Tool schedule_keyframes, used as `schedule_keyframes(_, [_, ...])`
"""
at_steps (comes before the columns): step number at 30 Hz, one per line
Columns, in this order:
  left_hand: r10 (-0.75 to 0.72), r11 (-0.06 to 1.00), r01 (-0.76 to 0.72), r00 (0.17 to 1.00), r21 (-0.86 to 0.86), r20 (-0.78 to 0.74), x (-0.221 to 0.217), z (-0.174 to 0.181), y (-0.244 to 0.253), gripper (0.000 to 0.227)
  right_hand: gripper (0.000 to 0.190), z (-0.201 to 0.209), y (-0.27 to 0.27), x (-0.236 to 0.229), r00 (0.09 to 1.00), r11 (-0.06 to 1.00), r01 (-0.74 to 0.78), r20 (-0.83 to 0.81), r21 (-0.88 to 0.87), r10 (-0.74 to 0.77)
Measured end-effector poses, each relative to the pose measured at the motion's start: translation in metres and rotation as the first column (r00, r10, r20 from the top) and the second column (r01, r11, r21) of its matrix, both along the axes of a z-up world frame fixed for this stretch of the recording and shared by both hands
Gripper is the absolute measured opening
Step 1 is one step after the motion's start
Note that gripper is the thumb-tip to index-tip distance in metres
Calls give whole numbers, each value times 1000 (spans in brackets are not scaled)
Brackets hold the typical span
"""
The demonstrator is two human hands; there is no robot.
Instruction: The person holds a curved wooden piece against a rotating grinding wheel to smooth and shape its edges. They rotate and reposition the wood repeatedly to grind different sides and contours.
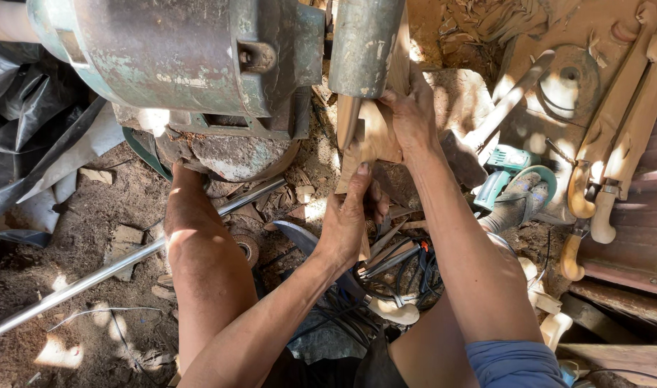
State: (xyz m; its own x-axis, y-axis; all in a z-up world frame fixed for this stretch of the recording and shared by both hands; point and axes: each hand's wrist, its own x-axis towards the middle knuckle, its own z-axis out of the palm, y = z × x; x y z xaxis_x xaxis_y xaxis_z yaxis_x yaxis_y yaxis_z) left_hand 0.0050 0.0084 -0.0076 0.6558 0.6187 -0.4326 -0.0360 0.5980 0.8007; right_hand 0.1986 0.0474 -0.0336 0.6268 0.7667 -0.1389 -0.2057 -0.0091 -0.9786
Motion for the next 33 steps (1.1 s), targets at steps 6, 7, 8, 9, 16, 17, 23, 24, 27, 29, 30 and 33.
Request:
schedule_keyframes(6, [-11,1000,11,1000,-19,-10,-6,1,-6,62,90,-7,-8,-6,1000,1000,1,2,11,-1])
schedule_keyframes(7, [-10,1000,10,1000,-24,-8,-7,1,-7,62,95,-8,-10,-7,1000,1000,8,10,19,-8])
schedule_keyframes(8, [-8,1000,8,1000,-28,0,-8,2,-9,62,99,-9,-11,-8,1000,1000,-2,12,27,2])
schedule_keyframes(9, [-7,999,7,1000,-33,8,-10,2,-10,62,102,-10,-13,-9,1000,999,-12,15,36,11])
schedule_keyframes(16, [2,999,-2,1000,-50,3,-19,7,-19,60,102,-9,-25,-16,995,999,-17,93,-27,20])
schedule_keyframes(17, [-6,999,6,1000,-46,0,-21,7,-20,60,101,-9,-25,-18,996,1000,-16,87,-26,18])
schedule_keyframes(23, [-92,996,92,995,9,-39,-34,13,-36,58,80,1,-44,-33,991,997,-17,129,-77,27])
schedule_keyframes(24, [-144,986,150,986,69,-85,-37,15,-38,59,74,6,-50,-37,987,995,-22,154,-100,38])
schedule_keyframes(27, [-260,925,335,903,180,-344,-42,19,-42,48,57,20,-66,-35,998,999,-38,-48,-17,37])
schedule_keyframes(29, [-228,845,394,877,361,-423,-38,21,-44,35,49,28,-74,-27,972,998,-9,-235,67,24])
schedule_keyframes(30, [-170,773,375,899,511,-403,-40,22,-45,29,47,32,-77,-26,947,995,14,-320,97,18])
schedule_keyframes(33, [-77,628,322,931,708,-356,-40,29,-43,20,46,41,-79,-24,899,985,32,-437,167,45])
